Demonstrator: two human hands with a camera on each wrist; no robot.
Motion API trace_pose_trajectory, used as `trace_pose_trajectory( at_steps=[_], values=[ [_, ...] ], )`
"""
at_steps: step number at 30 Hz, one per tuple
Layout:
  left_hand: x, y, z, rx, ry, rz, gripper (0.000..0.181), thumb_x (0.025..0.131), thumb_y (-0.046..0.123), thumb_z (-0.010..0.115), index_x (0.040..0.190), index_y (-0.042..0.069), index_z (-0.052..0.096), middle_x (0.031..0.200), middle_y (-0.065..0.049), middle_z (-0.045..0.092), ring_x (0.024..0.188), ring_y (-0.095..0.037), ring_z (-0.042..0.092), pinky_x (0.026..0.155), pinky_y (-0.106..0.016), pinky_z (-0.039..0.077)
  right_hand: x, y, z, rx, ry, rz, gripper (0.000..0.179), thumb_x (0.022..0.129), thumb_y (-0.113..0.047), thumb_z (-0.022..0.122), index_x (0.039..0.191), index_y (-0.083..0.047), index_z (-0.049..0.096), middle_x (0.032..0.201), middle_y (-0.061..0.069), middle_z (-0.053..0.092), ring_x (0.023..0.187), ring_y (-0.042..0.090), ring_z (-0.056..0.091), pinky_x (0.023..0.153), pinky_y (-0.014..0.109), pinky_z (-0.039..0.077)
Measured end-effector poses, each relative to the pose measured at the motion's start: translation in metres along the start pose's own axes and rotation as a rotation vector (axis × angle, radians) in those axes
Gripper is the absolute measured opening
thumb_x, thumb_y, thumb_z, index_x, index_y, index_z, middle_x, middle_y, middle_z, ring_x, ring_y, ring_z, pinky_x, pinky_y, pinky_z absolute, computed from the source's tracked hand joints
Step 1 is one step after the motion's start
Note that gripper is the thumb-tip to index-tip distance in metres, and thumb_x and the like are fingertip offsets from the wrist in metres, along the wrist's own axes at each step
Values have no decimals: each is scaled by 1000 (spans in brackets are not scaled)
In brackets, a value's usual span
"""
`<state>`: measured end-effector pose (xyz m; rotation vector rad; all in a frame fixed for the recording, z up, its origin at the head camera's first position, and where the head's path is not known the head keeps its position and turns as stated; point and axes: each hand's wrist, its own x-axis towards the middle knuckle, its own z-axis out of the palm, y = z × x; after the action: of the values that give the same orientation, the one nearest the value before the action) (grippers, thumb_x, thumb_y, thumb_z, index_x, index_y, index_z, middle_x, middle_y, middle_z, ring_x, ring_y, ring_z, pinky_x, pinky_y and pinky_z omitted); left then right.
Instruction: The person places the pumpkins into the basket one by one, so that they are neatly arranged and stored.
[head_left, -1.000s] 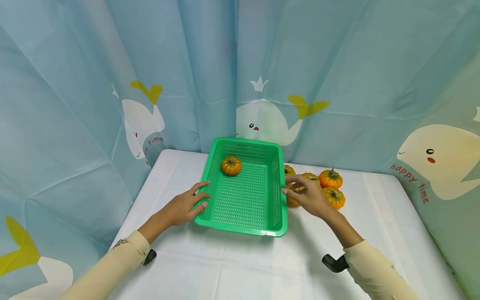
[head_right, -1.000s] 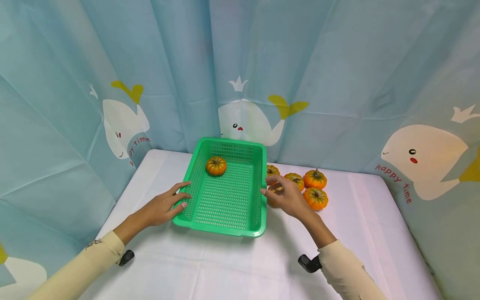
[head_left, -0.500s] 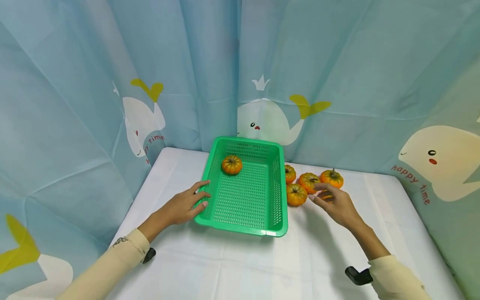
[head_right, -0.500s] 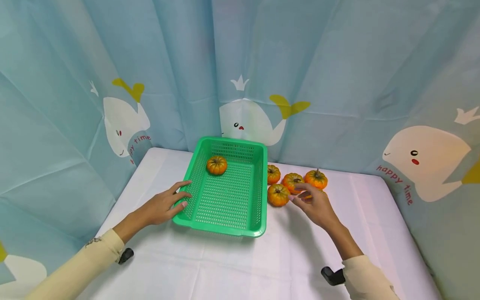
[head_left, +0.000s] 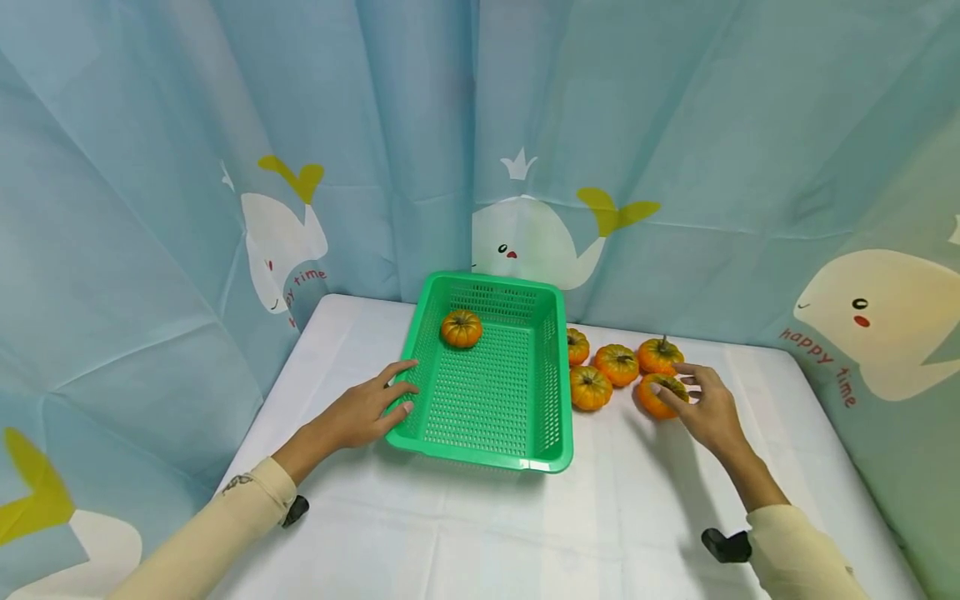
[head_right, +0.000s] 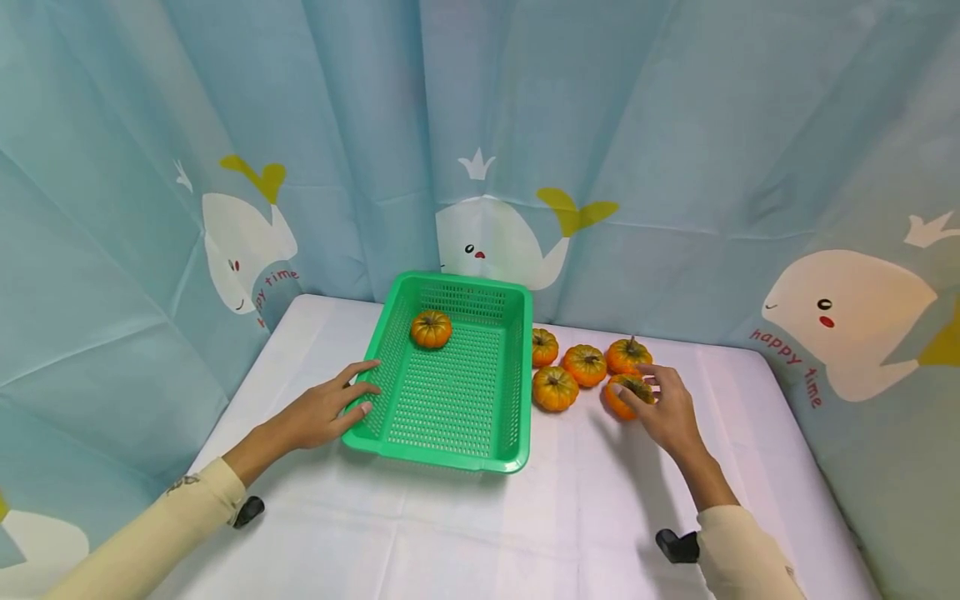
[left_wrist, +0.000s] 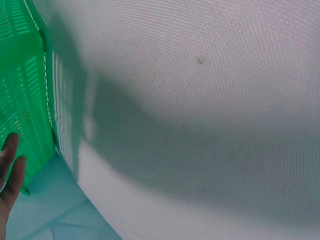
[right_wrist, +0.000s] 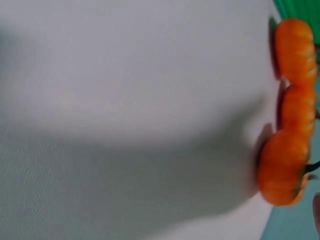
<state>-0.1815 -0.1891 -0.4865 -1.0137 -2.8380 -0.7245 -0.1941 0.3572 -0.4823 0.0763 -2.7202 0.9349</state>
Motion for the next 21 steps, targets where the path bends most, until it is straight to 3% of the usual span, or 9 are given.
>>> trace_pose_trajectory(
  at_steps=[2, 4, 13, 21],
  values=[
    [0, -1, 1, 1, 2, 3, 35, 105, 33, 51, 129, 11, 64, 160, -8, 34, 112, -27, 66, 85, -44, 55, 2, 6, 2, -3, -13, 30, 61, 93, -30, 73, 135, 10, 51, 132, 33, 47, 115, 50, 52, 89, 58, 48],
    [0, -1, 1, 2, 3, 3, 35, 105, 33, 51, 129, 11, 64, 160, -8, 34, 112, -27, 66, 85, -44, 55, 4, 12, 5, -7, -34, 56, 66, 93, -31, 73, 138, 11, 48, 135, 35, 44, 118, 52, 49, 90, 62, 46],
    [0, 0, 3, -5, -3, -9, 36, 105, 33, 50, 130, 11, 64, 161, -8, 33, 113, -28, 66, 86, -46, 55, 7, 29, 17, -49, -77, 105, 72, 93, -30, 73, 139, 18, 44, 135, 42, 42, 119, 56, 45, 96, 66, 39],
    [0, 0, 2, -10, 0, -9, 35, 105, 33, 51, 130, 12, 64, 161, -7, 33, 112, -27, 66, 86, -46, 55, 8, 29, 18, -71, -182, 199, 77, 97, -41, 66, 143, 15, 41, 143, 41, 38, 133, 59, 36, 108, 68, 31]
  ],
)
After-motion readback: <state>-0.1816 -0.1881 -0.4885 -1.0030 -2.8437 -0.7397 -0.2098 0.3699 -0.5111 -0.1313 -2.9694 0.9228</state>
